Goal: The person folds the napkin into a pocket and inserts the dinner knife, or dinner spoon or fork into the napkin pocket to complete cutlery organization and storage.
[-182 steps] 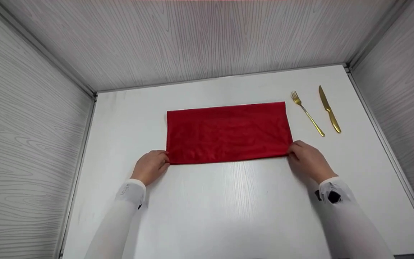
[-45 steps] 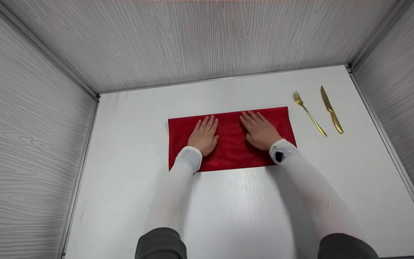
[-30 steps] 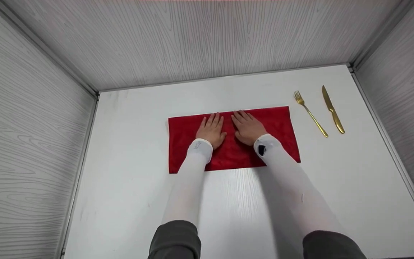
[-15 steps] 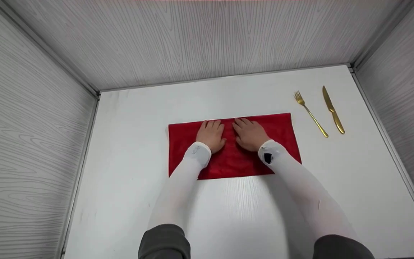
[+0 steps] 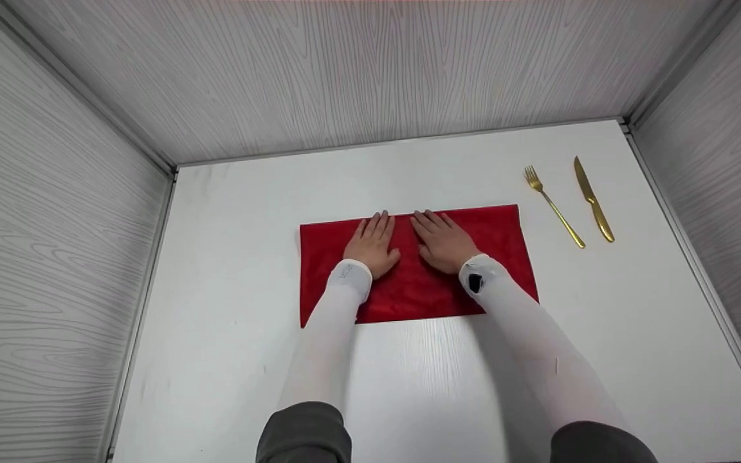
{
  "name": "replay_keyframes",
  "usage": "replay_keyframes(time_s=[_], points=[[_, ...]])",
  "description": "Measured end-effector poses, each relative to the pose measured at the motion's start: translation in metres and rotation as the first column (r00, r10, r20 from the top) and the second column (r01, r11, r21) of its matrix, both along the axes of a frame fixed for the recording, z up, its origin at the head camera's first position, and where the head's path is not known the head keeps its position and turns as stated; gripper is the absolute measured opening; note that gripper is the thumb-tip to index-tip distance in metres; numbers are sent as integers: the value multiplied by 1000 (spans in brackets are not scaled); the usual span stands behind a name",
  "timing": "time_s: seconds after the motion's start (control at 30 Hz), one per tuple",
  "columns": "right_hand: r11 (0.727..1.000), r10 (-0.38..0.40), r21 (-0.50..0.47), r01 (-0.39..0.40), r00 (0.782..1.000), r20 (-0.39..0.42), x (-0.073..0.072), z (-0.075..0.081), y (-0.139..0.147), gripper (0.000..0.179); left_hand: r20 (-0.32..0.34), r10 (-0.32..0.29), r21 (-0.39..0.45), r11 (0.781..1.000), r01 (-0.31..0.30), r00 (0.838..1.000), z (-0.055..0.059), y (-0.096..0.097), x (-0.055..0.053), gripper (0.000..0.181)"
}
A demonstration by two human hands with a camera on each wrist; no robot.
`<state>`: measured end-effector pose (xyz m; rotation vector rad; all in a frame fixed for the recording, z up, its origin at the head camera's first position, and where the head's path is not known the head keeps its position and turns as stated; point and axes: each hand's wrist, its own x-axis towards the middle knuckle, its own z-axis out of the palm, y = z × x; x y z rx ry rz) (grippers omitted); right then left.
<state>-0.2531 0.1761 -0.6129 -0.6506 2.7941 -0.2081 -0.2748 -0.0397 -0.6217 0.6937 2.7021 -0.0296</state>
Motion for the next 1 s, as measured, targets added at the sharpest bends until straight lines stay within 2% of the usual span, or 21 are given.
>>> replay_keyframes(time_s=[0.23, 0.47, 0.77, 1.0], points=[[999, -53, -2, 53, 999, 5, 2, -3, 20, 73, 3, -6, 14, 1000, 6, 1000, -3, -3, -1, 75], [993, -116, -3, 116, 993, -10, 5, -11, 61, 80, 34, 13, 32, 999, -14, 999, -6, -4, 2, 81], [974, -228, -15, 228, 973, -43, 8, -13, 115, 84, 26, 5, 43, 999, -6, 1000, -5, -6, 1, 84], [957, -290, -17, 289, 957, -30, 11, -13, 134, 85, 22, 1, 45, 999, -2, 1000, -8, -7, 0, 85]])
